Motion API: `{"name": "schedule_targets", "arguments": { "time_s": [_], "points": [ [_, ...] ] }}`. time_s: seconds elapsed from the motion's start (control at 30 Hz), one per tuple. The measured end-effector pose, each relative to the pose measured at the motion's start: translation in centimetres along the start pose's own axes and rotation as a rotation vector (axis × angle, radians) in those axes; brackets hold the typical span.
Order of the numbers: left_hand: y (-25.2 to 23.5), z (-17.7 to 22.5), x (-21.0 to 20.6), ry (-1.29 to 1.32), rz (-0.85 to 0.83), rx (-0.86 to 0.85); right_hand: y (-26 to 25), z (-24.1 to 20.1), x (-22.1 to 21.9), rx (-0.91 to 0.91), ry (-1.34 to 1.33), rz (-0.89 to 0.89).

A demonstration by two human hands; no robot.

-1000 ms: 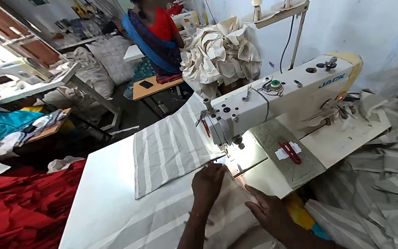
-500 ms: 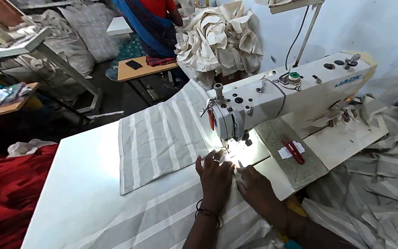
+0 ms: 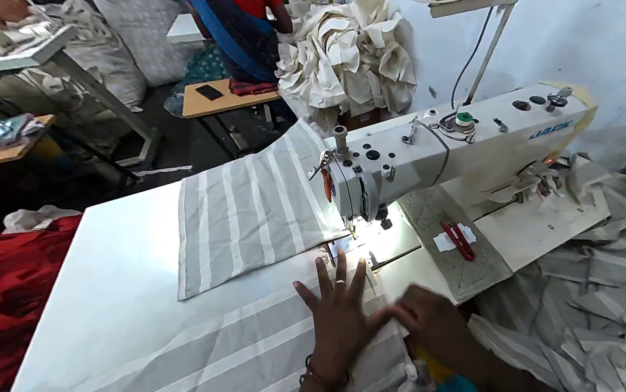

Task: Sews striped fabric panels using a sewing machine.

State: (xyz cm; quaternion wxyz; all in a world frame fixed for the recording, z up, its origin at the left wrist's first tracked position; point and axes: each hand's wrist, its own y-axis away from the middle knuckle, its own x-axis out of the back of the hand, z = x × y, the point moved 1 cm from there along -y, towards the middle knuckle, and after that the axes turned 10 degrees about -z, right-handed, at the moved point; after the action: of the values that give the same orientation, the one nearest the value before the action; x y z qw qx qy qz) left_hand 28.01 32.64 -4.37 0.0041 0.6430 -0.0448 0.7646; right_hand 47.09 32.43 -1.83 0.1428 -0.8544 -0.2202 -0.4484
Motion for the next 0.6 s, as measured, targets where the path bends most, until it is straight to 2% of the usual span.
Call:
{"name": "schedule_targets", "arguments": {
  "time_s": [0.07,0.2,0.5,0.6],
  "points": [
    [-0.7,0.2,-0.5,0.019,0.018,-0.047,-4.0,0.7,-0.2,-0.008,0.066,0.08],
    [-3.9,-2.0,-0.1,0.02,-0.028,-0.086,-9.3,0.6,-1.1,-0.018,0.241,0.064],
    [-5.6,-3.3,-0.3,0.063,-0.005,-0.109,-10.8,-0.6,-1.3,-0.128,0.279,0.046],
    [-6.2,-3.5,0.0,0.078,0.004,-0.094,-11.2,-0.4,-0.4,-0.077,0.218,-0.006]
  ]
}}
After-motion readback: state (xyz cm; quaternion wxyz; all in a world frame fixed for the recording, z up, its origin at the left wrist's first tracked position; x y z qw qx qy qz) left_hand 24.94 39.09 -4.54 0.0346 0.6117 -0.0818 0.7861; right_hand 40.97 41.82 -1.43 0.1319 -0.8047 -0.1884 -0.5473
